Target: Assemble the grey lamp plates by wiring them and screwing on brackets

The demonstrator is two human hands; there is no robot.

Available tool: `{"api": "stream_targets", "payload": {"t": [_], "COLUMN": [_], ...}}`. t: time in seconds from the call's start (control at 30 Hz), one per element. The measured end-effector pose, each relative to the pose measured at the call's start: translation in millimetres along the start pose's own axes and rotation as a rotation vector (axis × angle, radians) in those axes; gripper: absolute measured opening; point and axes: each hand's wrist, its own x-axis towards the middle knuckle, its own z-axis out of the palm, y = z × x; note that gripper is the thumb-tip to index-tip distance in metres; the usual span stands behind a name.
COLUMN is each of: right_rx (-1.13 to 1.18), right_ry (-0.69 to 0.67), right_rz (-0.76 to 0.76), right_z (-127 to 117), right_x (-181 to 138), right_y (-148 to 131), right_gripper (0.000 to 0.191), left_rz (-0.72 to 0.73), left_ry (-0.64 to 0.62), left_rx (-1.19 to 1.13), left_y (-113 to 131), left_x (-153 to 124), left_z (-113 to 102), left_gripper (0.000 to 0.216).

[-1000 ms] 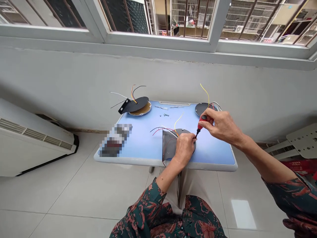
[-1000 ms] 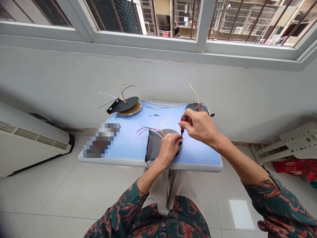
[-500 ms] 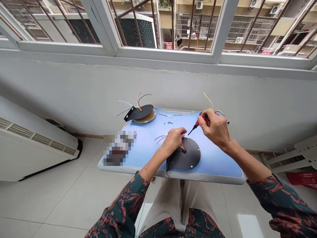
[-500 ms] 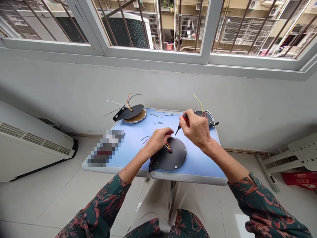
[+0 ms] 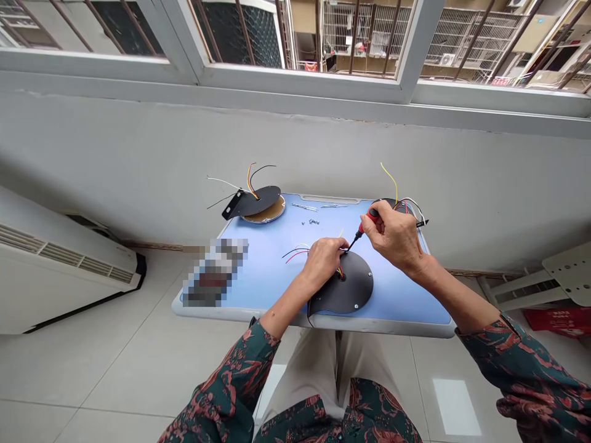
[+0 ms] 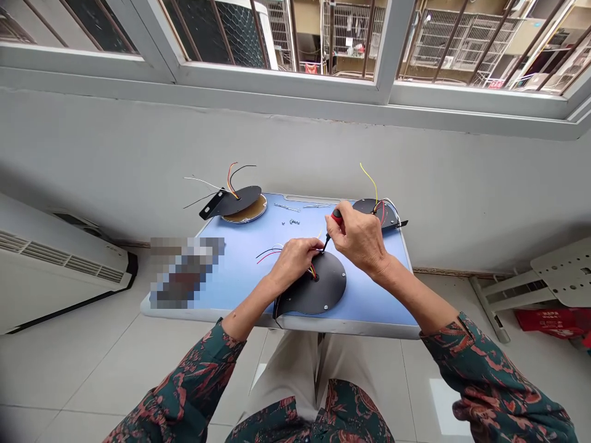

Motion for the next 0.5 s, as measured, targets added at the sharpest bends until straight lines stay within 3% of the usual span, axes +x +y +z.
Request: {"api": "stream_targets", "payload": {"t": [0.3, 0.5], "right_rx": [-0.039, -0.037], "right_ry": [0.009, -0.077], "right_rz": [-0.065, -0.150], "right_z": [2.7, 2.4], "right_x": [3.8, 8.1], "right_y": [-1.3, -7.2], "right_gripper": [0.018, 0.017], "left_rz": [-0.023, -0.025], "left_ry": [-0.070, -0.084], "left_rx": [0.050, 0.094], "left_y": [2.5, 4.6], "left_x": [0.1, -1.0], "left_z": [-2.3, -4.5], "left_gripper": [0.028, 0.028]}}
